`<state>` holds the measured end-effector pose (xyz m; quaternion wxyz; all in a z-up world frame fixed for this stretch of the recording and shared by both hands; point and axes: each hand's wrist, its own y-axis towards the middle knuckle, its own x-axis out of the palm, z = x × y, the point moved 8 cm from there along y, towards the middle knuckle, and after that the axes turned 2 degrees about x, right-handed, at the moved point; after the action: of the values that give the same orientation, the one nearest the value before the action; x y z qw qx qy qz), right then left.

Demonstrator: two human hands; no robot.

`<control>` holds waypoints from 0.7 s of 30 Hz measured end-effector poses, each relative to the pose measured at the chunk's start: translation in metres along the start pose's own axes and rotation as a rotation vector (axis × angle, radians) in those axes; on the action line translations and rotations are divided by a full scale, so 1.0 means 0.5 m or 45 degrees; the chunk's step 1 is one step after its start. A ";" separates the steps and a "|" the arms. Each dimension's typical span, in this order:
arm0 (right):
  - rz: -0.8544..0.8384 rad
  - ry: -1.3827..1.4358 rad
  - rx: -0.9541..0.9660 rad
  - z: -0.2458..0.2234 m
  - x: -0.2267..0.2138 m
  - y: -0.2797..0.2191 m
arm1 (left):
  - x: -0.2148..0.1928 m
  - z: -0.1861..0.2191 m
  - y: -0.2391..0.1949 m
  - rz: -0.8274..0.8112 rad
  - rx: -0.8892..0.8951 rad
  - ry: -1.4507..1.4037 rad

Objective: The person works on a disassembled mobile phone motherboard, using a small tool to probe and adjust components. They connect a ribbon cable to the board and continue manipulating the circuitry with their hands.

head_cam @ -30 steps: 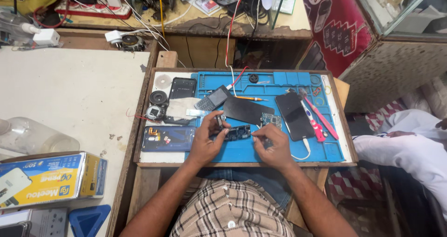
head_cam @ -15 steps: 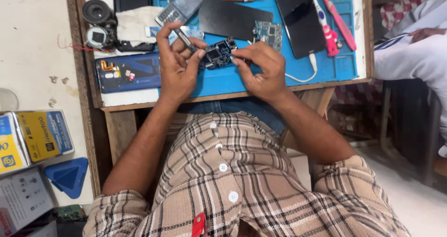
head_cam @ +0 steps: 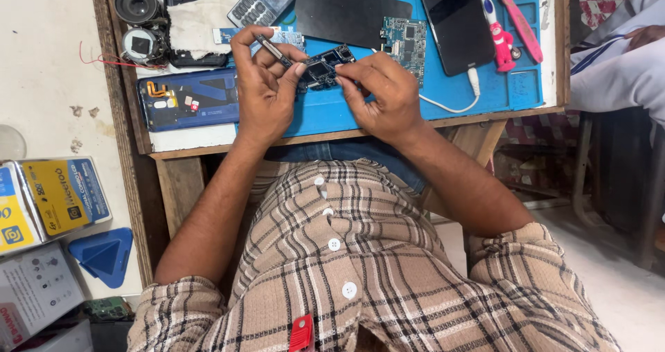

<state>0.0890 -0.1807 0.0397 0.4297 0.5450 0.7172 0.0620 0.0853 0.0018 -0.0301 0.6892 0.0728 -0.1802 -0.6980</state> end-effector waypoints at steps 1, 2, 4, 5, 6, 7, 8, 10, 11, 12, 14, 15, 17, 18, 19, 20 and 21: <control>-0.003 -0.009 -0.006 0.000 0.001 0.001 | 0.000 0.000 -0.001 -0.002 -0.001 0.006; -0.003 -0.016 -0.004 0.002 0.002 0.002 | 0.000 0.001 -0.001 -0.004 0.001 0.007; -0.007 -0.030 0.000 0.005 0.004 0.004 | -0.001 -0.001 0.000 -0.004 0.005 0.010; -0.006 -0.040 -0.001 0.006 0.004 0.004 | 0.000 -0.001 0.000 -0.004 0.006 0.011; -0.005 -0.050 -0.002 0.006 0.004 0.004 | 0.000 -0.002 0.000 -0.004 0.007 0.012; -0.003 -0.061 -0.003 0.006 0.003 0.004 | 0.001 -0.002 0.000 -0.004 0.008 0.013; 0.000 -0.063 0.004 0.007 0.003 0.003 | 0.001 -0.001 -0.001 -0.003 0.001 0.018; 0.008 -0.069 0.018 0.008 0.002 0.004 | 0.003 0.001 0.000 -0.004 -0.010 0.027; 0.006 -0.070 0.019 0.008 0.002 0.005 | 0.003 0.002 0.001 -0.003 -0.015 0.033; 0.005 -0.070 0.020 0.008 0.002 0.006 | 0.004 0.004 0.001 -0.001 -0.020 0.039; 0.000 -0.070 0.026 0.008 0.003 0.006 | 0.006 0.010 0.001 -0.010 -0.021 0.066; -0.002 -0.070 0.029 0.009 0.003 0.007 | 0.006 0.013 0.001 -0.022 -0.014 0.088; -0.004 -0.066 0.036 0.011 0.002 0.007 | 0.010 0.019 0.002 -0.049 0.013 0.125; -0.005 -0.062 0.039 0.012 0.001 0.008 | 0.012 0.022 0.003 -0.065 0.034 0.141; -0.005 -0.058 0.041 0.014 0.001 0.008 | 0.014 0.025 0.004 -0.081 0.054 0.157; -0.011 -0.048 0.063 0.017 0.002 0.007 | 0.014 0.026 0.003 -0.080 0.054 0.155; -0.016 -0.039 0.084 0.020 0.002 0.007 | 0.015 0.027 0.002 -0.078 0.055 0.152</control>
<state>0.0983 -0.1823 0.0350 0.4227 0.5554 0.7156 0.0273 0.0814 -0.0034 -0.0162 0.6753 0.1346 -0.1513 -0.7092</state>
